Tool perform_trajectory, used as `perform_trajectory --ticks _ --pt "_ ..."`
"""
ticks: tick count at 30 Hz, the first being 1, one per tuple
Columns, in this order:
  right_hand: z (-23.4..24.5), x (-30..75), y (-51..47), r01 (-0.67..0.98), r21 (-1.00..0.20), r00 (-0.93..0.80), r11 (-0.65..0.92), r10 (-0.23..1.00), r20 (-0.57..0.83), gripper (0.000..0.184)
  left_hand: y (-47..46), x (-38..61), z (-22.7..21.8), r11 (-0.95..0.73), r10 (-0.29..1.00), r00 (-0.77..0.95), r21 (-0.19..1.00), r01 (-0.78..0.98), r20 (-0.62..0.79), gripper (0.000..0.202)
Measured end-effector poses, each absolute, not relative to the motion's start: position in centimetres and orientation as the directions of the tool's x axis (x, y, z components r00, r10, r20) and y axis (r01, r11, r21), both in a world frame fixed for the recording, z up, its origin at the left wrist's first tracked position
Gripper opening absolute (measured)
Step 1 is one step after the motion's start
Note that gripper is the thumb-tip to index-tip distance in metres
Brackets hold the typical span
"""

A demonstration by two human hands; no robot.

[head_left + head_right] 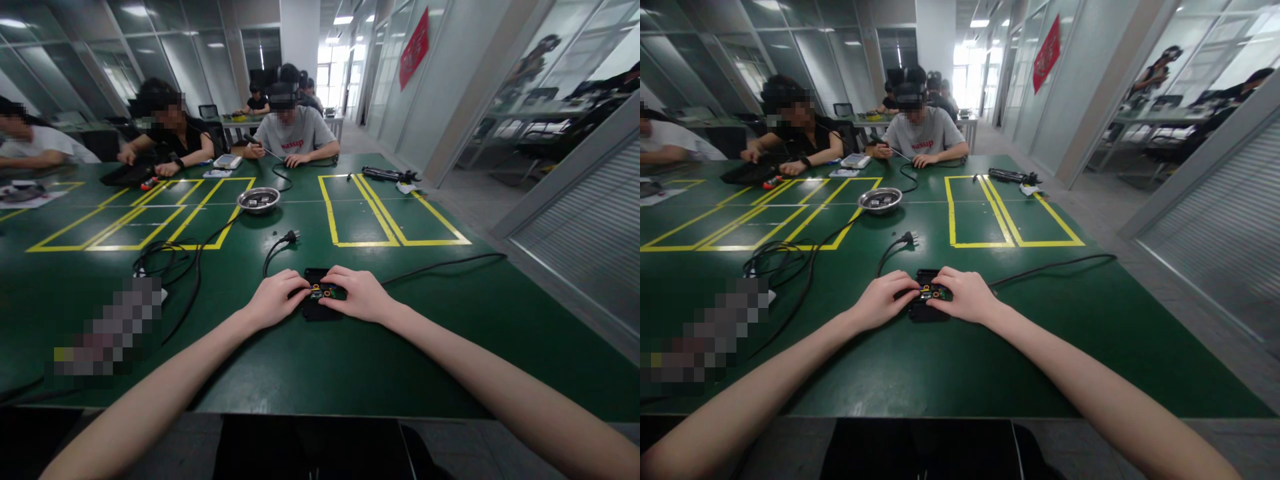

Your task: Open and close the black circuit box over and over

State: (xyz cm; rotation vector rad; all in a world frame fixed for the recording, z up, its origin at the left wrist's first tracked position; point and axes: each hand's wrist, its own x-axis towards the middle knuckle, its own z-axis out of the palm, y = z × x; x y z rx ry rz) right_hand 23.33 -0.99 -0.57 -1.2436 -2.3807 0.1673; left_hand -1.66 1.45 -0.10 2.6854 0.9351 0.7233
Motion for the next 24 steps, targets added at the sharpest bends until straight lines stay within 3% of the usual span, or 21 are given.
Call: perform_trajectory --ticks 9,24 --pt "-0.47 23.33 -0.67 0.705 -0.370 -0.511 0.605 0.795 0.327 0.031 1.48 -1.70 -0.22 -0.761 0.645 0.659 0.398 0.512 0.386 0.016" --pt "-0.96 23.22 -0.52 0.708 -0.397 -0.484 0.584 0.811 0.328 0.035 2.00 -1.59 -0.47 -0.780 0.626 0.663 0.342 0.525 0.410 0.014"
